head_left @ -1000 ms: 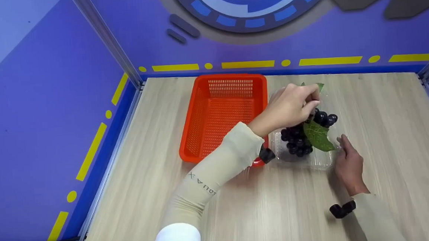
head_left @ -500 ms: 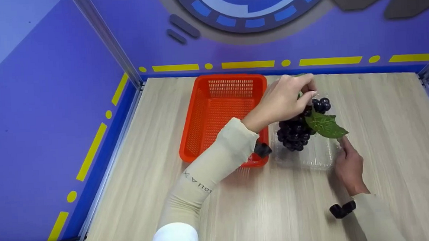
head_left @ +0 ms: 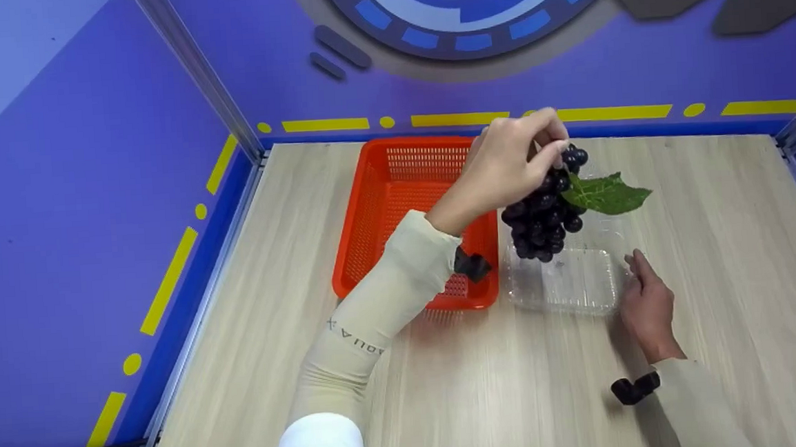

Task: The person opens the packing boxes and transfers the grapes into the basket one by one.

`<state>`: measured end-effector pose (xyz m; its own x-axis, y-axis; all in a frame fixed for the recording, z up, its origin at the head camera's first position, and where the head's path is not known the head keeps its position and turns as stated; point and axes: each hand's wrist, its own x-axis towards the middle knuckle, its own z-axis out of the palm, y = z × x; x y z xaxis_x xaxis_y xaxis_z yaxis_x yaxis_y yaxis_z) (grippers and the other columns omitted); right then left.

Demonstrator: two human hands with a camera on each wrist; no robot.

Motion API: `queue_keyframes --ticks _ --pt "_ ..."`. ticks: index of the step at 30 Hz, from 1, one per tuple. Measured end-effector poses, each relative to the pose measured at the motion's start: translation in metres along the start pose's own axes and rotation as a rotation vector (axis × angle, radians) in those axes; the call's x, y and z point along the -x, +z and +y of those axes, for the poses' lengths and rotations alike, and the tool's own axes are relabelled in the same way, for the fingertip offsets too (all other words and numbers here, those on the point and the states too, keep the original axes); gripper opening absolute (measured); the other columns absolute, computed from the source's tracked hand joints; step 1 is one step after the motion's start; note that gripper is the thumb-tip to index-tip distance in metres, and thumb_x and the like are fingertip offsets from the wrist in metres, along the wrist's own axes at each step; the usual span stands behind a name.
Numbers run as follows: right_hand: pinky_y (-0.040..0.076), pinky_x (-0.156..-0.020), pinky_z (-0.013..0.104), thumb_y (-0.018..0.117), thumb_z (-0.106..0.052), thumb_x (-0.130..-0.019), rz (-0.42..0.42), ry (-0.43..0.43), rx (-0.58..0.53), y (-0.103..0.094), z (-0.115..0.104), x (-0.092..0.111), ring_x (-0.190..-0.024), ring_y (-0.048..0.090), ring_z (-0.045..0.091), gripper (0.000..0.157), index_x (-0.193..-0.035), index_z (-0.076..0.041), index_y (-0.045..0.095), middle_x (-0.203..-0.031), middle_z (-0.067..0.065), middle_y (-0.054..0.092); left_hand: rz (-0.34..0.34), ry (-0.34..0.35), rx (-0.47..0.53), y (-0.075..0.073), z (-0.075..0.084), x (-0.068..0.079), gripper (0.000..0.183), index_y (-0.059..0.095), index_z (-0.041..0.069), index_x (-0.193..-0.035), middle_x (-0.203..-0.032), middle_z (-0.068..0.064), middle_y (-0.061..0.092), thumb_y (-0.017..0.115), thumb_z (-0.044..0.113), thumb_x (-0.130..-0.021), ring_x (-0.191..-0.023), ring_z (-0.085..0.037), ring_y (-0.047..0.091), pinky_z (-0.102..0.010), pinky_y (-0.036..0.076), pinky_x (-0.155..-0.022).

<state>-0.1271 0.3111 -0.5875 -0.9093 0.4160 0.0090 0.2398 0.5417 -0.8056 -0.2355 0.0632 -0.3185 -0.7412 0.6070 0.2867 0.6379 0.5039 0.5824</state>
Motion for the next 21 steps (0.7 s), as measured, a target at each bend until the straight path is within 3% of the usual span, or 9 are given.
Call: queue_keyframes --ticks 9,21 --pt "0.028 -0.117 0.043 0.026 -0.011 -0.104 -0.011 -0.007 -0.011 -0.001 0.000 0.001 -0.141 0.035 0.032 0.048 -0.152 -0.005 0.026 -0.149 0.017 0.044 0.157 0.057 0.100 -0.022 -0.007 0.003 0.011 0.064 0.012 -0.096 -0.083 0.004 0.071 0.057 0.020 -0.097 -0.071 -0.002 0.062 -0.014 0.045 -0.065" --pt "0.030 -0.115 0.044 0.026 -0.006 -0.103 0.000 -0.009 -0.013 0.000 0.001 0.000 -0.139 0.038 0.032 0.048 -0.151 -0.005 0.028 -0.147 0.016 0.046 0.266 0.097 0.211 -0.052 -0.018 0.011 0.010 0.064 0.007 -0.095 -0.085 -0.002 0.071 0.058 0.016 -0.097 -0.073 -0.005 0.065 -0.016 0.051 -0.068"
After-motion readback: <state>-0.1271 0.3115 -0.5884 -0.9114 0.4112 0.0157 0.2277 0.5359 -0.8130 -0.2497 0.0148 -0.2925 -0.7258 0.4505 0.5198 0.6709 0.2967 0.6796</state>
